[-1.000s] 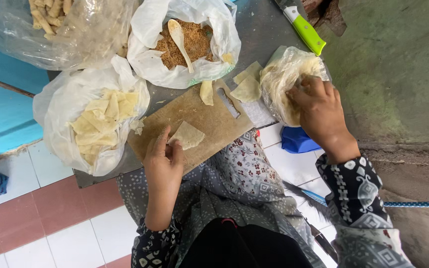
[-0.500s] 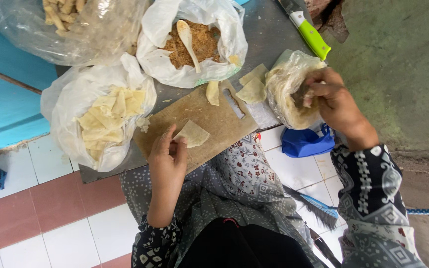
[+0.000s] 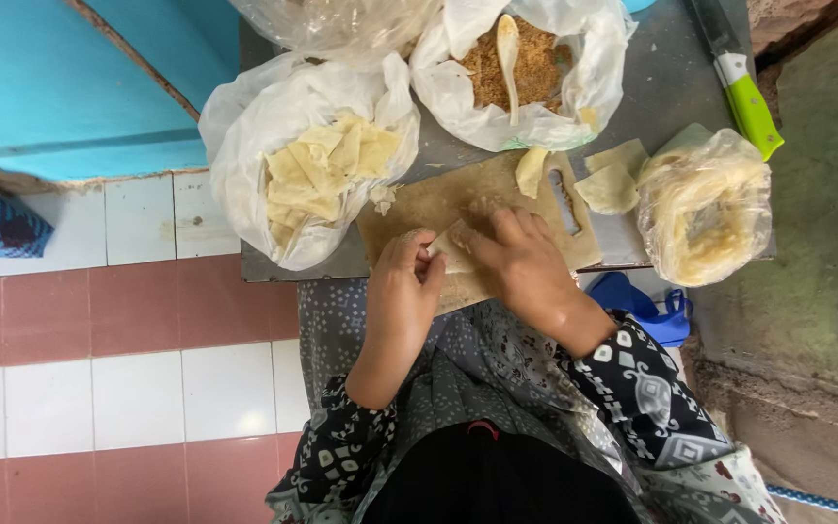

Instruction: The person sits with a cutting board on their lap, folds thin dough wrappers by hand, spoons a brown sugar filling from a plastic bag onto a wrapper, and folds the wrapper over the filling, placing finished parcels on a pile and taking new wrappers from a plastic-wrapped roll.

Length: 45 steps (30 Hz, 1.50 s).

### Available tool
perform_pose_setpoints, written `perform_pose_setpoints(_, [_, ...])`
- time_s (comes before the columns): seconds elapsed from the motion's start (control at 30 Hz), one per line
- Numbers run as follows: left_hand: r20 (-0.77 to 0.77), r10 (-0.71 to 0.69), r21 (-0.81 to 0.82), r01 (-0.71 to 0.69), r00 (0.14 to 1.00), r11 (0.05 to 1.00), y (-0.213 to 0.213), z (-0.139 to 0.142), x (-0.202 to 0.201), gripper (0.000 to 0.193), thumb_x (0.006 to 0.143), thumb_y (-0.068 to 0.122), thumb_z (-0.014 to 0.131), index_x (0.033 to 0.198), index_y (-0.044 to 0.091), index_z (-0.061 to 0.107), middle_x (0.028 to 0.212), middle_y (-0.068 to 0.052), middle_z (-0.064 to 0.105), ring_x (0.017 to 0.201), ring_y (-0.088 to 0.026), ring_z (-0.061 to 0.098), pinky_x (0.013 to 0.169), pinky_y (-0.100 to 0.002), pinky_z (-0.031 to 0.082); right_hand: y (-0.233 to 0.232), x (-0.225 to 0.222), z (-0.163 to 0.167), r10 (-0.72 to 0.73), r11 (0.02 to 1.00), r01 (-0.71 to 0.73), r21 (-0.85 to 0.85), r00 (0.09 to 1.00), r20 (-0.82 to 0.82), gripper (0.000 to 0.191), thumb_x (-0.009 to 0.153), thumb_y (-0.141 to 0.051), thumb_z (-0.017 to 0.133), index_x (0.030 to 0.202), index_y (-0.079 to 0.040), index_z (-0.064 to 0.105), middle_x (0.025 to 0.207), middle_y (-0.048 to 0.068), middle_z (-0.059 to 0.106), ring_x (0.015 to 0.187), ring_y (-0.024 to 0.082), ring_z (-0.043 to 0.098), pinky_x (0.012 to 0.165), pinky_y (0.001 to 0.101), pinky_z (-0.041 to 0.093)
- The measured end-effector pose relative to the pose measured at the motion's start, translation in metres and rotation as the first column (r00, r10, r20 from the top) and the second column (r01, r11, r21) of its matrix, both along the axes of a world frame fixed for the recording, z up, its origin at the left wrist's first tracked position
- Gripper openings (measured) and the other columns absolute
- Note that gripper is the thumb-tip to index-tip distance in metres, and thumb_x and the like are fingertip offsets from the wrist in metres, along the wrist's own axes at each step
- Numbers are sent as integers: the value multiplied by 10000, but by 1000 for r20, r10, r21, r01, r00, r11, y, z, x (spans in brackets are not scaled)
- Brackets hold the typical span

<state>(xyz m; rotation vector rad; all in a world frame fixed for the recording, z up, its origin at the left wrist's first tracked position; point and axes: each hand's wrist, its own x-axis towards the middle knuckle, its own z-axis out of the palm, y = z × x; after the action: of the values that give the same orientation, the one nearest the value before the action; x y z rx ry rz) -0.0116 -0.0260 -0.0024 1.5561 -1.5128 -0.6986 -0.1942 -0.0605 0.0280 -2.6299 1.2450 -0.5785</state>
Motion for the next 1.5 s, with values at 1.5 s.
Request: perform_pose_setpoints(1.5, [-11, -52, 65, 52, 999, 996, -15, 7, 6, 172, 899, 78, 702, 1016, 72, 575, 884, -90, 671, 703, -265, 696, 621, -394, 547, -164, -28, -14, -391, 892, 441, -99, 862, 322, 728, 852, 81, 770, 1453, -48, 380, 815, 78, 671, 718, 218, 714, 670, 326, 571])
